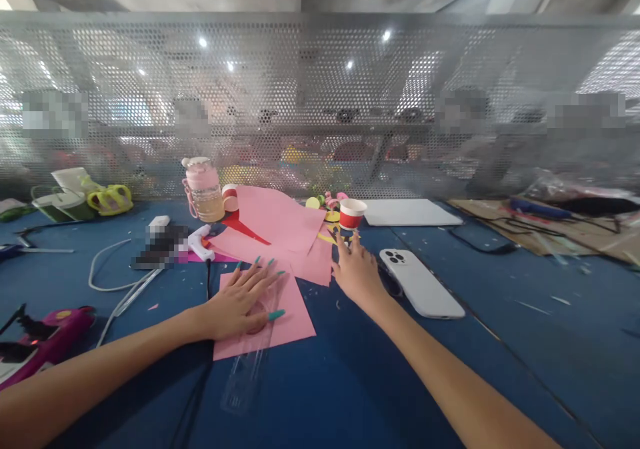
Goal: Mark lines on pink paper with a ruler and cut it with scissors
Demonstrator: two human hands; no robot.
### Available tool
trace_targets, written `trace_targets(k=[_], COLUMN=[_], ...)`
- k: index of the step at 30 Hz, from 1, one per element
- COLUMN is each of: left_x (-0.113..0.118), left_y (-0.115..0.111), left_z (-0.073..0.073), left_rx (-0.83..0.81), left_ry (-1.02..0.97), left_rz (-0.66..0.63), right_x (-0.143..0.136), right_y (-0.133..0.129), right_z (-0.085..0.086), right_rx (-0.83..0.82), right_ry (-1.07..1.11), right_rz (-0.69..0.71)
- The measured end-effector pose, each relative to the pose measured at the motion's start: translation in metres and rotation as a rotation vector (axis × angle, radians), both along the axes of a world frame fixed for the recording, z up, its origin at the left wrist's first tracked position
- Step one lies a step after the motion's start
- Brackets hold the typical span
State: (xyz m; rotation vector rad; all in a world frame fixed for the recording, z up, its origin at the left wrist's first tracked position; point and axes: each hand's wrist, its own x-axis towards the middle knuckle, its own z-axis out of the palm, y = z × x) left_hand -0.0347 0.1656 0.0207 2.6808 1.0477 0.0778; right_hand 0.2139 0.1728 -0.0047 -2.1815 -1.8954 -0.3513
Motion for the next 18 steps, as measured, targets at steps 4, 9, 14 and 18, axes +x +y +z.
trace_targets(k=[4,9,14,18], left_x=[0.0,-0.001,-0.001,-0.001], left_y=[-0.001,0.004,0.005,0.004], left_z=[0.008,0.006,0.004,0.002], left_rx=[-0.052,-0.079,-0.049,-0.027], left_ry=[0.0,-0.093,-0.104,-0.111], left_rz=[-0.165,-0.229,-0.22,-0.221], right_x=[0.004,0.017,0.021,0.02], right_y=[-0.002,0.003,0.007,0.007], right_z=[0.012,0.016,0.018,0.022], right_rx=[-0.003,-0.043,-0.058,0.006], right_ry=[0.001,0.166,0.362,0.373], right_rz=[-0.169,-0.178,-0.093,-0.054])
